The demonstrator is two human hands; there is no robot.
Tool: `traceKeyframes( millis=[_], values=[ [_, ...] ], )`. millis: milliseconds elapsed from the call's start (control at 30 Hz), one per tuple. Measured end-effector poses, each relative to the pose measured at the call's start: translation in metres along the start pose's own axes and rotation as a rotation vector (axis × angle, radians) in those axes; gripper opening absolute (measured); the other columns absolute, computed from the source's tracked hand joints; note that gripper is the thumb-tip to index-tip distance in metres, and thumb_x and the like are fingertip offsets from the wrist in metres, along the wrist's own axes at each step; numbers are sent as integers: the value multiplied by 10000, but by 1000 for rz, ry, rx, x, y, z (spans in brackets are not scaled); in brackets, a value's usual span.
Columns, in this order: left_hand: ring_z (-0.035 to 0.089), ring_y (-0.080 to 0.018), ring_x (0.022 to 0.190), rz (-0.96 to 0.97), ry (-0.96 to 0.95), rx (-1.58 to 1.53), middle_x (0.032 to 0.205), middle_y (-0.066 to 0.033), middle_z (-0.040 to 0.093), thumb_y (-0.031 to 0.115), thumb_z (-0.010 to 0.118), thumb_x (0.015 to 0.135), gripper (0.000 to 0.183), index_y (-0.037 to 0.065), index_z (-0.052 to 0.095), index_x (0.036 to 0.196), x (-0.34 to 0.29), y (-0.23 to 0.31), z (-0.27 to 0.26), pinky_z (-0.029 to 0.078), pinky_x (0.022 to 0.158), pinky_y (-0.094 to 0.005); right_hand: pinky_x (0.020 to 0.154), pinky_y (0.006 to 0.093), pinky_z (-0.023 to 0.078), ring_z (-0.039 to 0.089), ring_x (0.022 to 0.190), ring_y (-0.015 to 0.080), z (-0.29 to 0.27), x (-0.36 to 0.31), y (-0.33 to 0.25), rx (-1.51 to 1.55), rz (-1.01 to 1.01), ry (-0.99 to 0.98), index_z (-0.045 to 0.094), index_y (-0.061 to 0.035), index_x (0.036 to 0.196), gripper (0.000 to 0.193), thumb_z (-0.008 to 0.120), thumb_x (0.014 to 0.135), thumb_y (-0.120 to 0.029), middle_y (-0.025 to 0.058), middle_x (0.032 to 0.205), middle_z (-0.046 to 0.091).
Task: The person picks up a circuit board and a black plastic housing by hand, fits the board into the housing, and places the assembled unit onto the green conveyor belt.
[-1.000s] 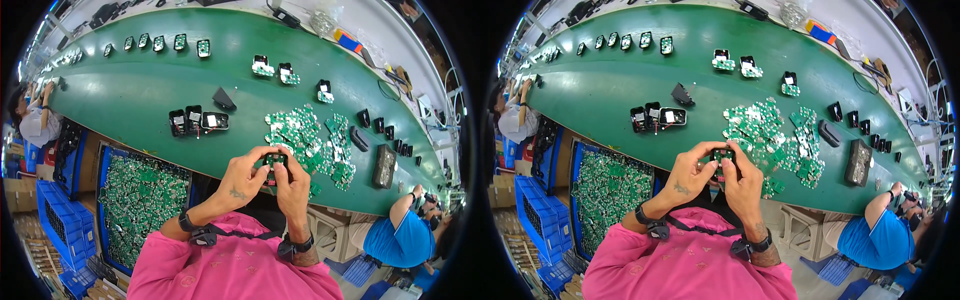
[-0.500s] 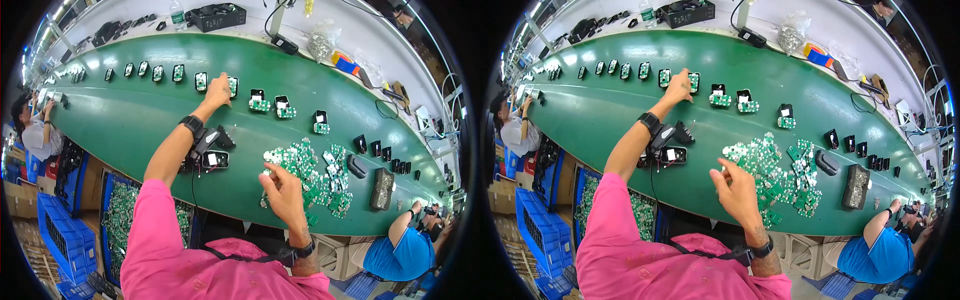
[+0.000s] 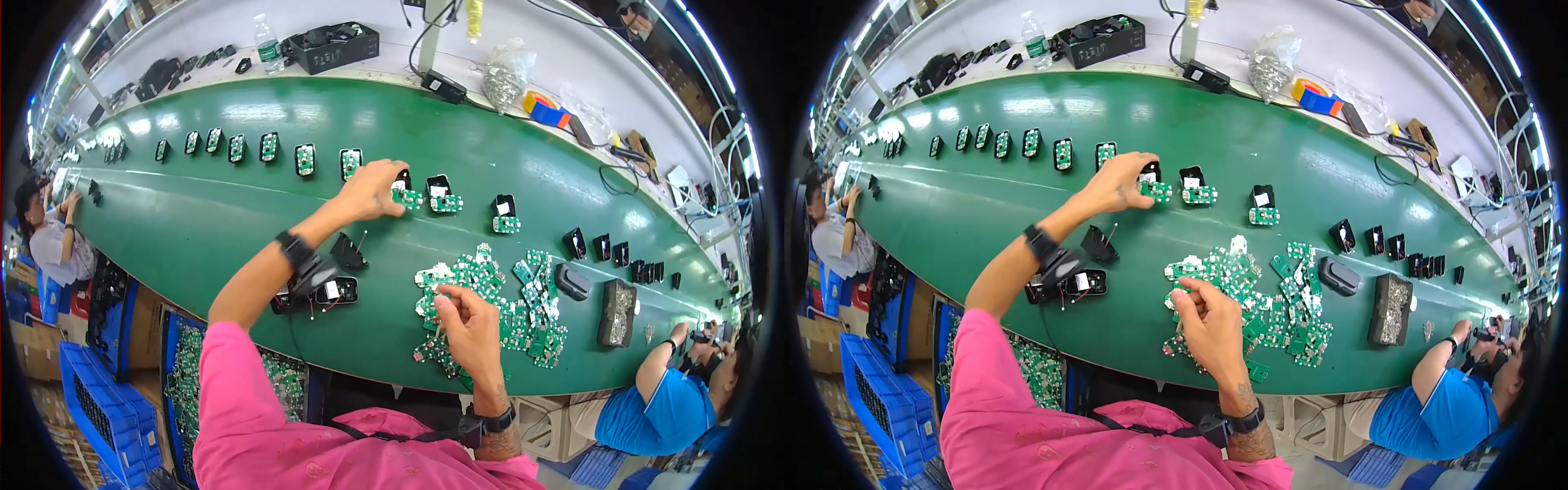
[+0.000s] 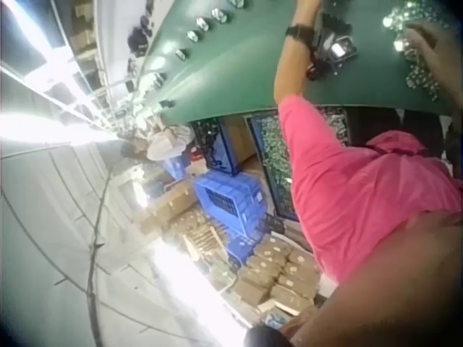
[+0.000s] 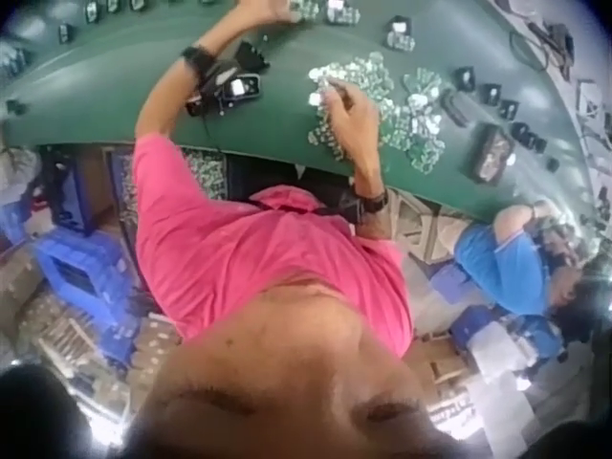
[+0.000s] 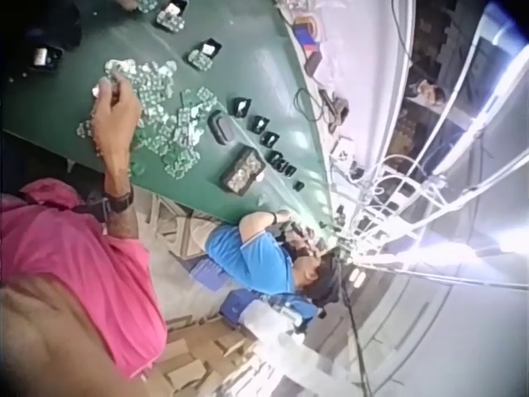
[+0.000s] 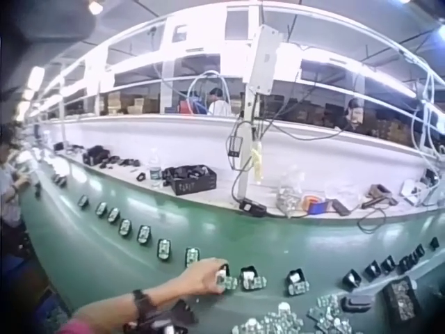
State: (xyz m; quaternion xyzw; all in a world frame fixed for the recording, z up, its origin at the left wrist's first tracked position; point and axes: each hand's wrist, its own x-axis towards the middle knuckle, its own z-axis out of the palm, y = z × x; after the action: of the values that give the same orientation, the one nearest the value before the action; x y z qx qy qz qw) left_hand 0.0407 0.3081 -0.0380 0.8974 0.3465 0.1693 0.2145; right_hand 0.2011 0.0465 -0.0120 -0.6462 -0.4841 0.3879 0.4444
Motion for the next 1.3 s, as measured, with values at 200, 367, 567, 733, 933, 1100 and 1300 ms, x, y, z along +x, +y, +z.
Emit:
traceKeyframes(
  millis=[200,367,567,733,933,1100,1300],
  values=[
    [592,-374,1076,56,7,-298,1205,-186,552,170,757,664,713,49,524,1328,-95,131,-21,504,927,-413,519,230,507,636,606,105,14,-1,-10,258,6,53,612,76,1139,241,593,991,-113,60,767,649],
    [581,-136,1123,-230,106,-1073,1362,-110,513,19,622,898,560,36,445,1430,-158,163,-2,549,879,-315,497,220,488,617,576,88,7,-31,-15,271,-7,-44,606,50,968,148,615,980,-97,41,710,634],
    [650,-106,936,-355,208,-1180,1236,-101,596,10,583,919,490,8,475,1397,-190,180,33,577,724,-241,493,205,433,568,573,56,5,-60,-13,-139,-212,213,656,24,1032,140,674,932,-73,9,720,636],
    [664,-114,862,-353,308,-1112,1173,-108,635,-18,609,895,481,-11,511,1366,-202,198,50,574,706,-252,514,206,459,589,592,65,2,-79,-21,212,-107,-22,711,22,1059,151,644,949,-57,25,760,657],
    [623,-114,997,-378,448,-1047,1200,-85,592,-68,591,904,505,-19,487,1395,-212,218,54,561,804,-249,518,224,470,599,592,87,2,-97,-20,269,-179,14,684,17,1032,122,595,978,-48,33,764,641],
    [618,-129,1015,-263,581,-780,1275,-99,553,-52,635,872,562,-18,480,1411,-217,235,37,552,795,-239,506,309,437,601,579,212,-7,-103,-31,-308,-541,169,641,4,939,32,623,932,-22,101,726,595],
    [645,-126,952,-215,517,-723,1327,-113,542,-57,643,847,593,0,492,1417,-221,236,24,563,727,-224,510,381,418,580,597,313,-24,-95,-49,-344,-552,-54,626,-3,895,41,658,871,-8,134,731,583]
  ],
)
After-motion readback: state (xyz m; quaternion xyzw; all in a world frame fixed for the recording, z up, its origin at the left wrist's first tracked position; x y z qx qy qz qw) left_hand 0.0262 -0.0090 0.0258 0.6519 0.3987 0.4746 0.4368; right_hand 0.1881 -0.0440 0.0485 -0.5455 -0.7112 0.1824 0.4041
